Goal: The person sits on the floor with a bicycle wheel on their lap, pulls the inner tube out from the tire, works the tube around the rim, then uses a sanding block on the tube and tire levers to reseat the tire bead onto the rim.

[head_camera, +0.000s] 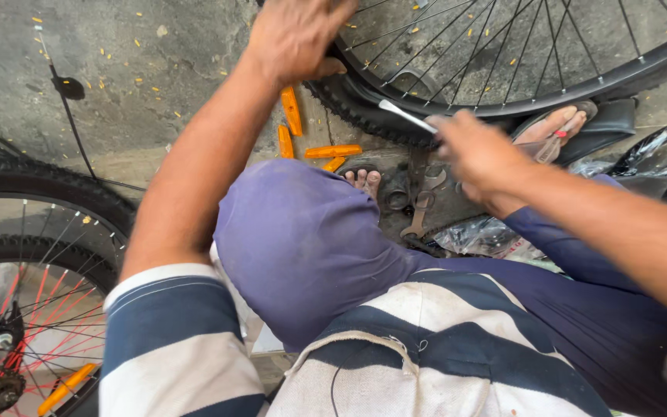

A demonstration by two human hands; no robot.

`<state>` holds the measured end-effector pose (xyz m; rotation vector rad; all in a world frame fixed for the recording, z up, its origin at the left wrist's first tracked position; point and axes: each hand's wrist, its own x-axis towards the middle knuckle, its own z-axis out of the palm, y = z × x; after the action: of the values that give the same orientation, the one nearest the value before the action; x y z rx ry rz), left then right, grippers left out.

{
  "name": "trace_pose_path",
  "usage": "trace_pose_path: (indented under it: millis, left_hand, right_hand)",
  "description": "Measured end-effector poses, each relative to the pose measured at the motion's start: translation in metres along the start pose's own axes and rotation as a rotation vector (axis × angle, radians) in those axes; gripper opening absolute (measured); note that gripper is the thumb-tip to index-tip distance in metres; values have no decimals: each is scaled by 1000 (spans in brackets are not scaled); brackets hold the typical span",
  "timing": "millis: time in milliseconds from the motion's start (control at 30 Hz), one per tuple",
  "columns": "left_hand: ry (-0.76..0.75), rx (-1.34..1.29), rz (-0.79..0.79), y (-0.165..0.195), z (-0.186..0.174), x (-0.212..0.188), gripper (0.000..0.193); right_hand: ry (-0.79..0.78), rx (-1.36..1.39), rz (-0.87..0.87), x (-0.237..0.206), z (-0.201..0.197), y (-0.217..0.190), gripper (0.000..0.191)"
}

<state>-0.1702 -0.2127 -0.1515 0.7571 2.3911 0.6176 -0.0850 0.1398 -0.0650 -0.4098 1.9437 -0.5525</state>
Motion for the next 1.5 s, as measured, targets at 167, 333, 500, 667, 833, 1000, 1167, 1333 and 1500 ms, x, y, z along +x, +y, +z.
trace_pose_path:
  millis: [167, 333, 500, 667, 833, 1000, 1167, 1333, 1500]
  left_hand:
    - [201, -130, -36, 45, 17, -21, 91]
    - [147, -101, -83, 39, 39, -7, 104]
    - [140, -44, -93, 30, 50, -1, 88]
    - [167, -39, -79, 26, 57, 1, 77]
    - [130, -57, -104, 29, 49, 3, 77]
    - [142, -45, -107, 34, 38, 5, 84]
    - [157, -63, -100, 32, 45, 3, 88]
    - [137, -77, -99, 31, 49, 1, 85]
    - [159, -60, -106, 32, 46, 4, 81]
  right_hand:
    - [-127, -26, 32, 21, -82, 28, 37]
    - [-423, -236, 134, 71, -119, 39, 42]
    - [-554, -169, 136, 96, -128, 30, 41]
    - [-583, 12, 227, 94, -106, 48, 40]
    - [-455, -29, 238, 80, -55, 46, 41]
    - [-228, -126, 227, 55, -41, -5, 35]
    - [-341, -4, 252, 82, -73, 0, 33]
    - [188, 259, 358, 3, 49, -4, 28]
    - [382, 477, 480, -14, 140, -37, 27]
